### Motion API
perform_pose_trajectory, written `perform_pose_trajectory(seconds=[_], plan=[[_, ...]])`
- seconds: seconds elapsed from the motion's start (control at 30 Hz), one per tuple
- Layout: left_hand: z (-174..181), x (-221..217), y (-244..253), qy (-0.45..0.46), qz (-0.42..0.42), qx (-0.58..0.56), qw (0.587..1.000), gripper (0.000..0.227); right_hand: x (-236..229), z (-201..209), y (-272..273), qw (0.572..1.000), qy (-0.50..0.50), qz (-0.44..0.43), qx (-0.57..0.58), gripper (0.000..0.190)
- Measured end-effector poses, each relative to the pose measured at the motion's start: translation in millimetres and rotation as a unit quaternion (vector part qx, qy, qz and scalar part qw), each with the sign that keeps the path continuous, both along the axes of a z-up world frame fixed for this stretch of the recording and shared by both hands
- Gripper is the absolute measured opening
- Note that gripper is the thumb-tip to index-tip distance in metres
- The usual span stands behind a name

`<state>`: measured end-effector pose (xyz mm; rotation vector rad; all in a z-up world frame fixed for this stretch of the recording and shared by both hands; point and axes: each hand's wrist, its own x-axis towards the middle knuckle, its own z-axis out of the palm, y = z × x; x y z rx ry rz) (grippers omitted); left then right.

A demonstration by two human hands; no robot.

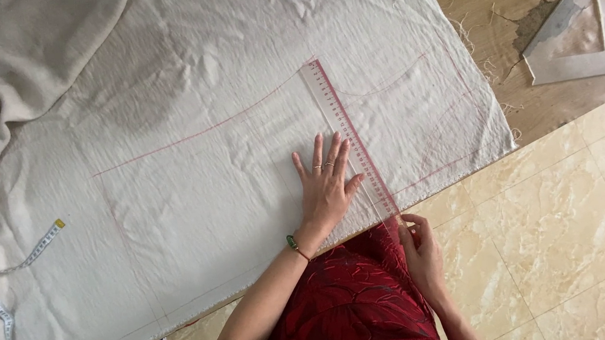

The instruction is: The person uses a curved pattern piece and a red pencil to trace a shape onto a large piece of white fabric. They then use a long ruler to draw straight lines and additional curves on the fabric. Finally, the person uses a pair of large shears to cut the fabric along the marked lines, separating the pattern piece from the rest of the material.

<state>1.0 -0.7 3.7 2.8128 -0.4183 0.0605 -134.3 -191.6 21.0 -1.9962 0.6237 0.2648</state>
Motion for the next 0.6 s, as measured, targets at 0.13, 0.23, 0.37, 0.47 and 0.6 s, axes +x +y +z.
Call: perform_pose_trajectory(seconds=[0.13, 0.23, 0.37, 0.47, 0.6], plan=[[-5.5, 0.3, -2.5, -0.003, 0.004, -0.014, 1.000, 0.076, 0.2, -0.9, -3.5, 1.000, -0.002, 0.005, 0.023, 0.029], [-6.0, 0.1, -3.6, -0.009, 0.011, 0.000, 1.000, 0.076, -2.9, -10.2, -8.3, 1.000, -0.018, 0.014, 0.020, 0.030], [-4.5, -0.2, -3.1, -0.016, 0.013, -0.010, 1.000, 0.075, -0.8, -4.0, -6.4, 0.999, -0.013, 0.009, 0.029, 0.030], [-7.9, 0.4, -4.2, -0.012, 0.013, -0.017, 1.000, 0.076, 1.0, 4.0, -3.4, 1.000, 0.003, 0.008, 0.013, 0.030], [-6.2, 0.8, -2.2, -0.024, 0.013, -0.045, 0.999, 0.073, 0.3, 16.6, 4.7, 0.999, 0.006, -0.021, -0.046, 0.026]])
